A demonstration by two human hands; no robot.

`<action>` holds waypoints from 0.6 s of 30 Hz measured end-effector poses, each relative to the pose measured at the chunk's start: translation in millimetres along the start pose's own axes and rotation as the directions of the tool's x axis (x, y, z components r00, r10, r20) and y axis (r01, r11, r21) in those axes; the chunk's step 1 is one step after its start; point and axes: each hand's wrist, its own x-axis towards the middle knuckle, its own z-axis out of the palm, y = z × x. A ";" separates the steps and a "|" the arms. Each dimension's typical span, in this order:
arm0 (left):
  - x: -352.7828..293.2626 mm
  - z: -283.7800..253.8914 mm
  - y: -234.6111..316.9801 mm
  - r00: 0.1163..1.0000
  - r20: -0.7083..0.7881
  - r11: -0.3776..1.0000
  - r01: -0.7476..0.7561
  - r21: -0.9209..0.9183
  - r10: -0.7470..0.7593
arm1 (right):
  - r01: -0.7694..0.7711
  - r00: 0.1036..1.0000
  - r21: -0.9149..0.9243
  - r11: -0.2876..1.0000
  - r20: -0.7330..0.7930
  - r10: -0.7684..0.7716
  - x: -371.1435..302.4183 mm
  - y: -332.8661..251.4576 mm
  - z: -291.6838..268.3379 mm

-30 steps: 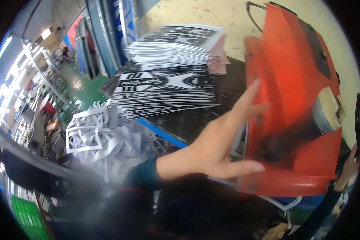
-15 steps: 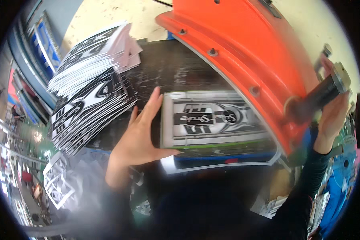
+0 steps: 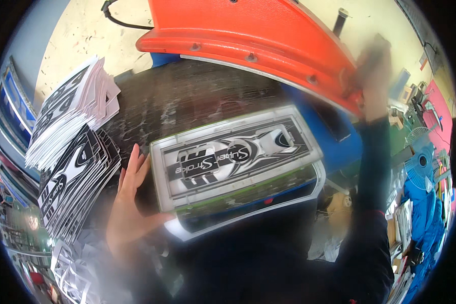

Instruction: Operating a manual clicker press to cut out printed graphics using a transparent alignment jig.

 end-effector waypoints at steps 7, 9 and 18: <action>0.7 1.9 -0.7 1.000 -0.007 0.999 0.020 0.029 -0.020 | -0.133 0.978 0.058 0.989 -0.156 0.141 30.2 24.8 -9.5; -0.3 4.2 2.0 0.999 -0.024 0.999 0.034 0.010 -0.034 | -0.171 0.942 0.032 0.985 -0.287 0.173 33.3 26.8 -2.7; -0.4 -3.4 16.9 0.995 0.062 0.971 0.059 0.230 -0.075 | 0.164 0.943 -0.764 0.624 -0.064 -0.326 -24.8 32.8 -6.3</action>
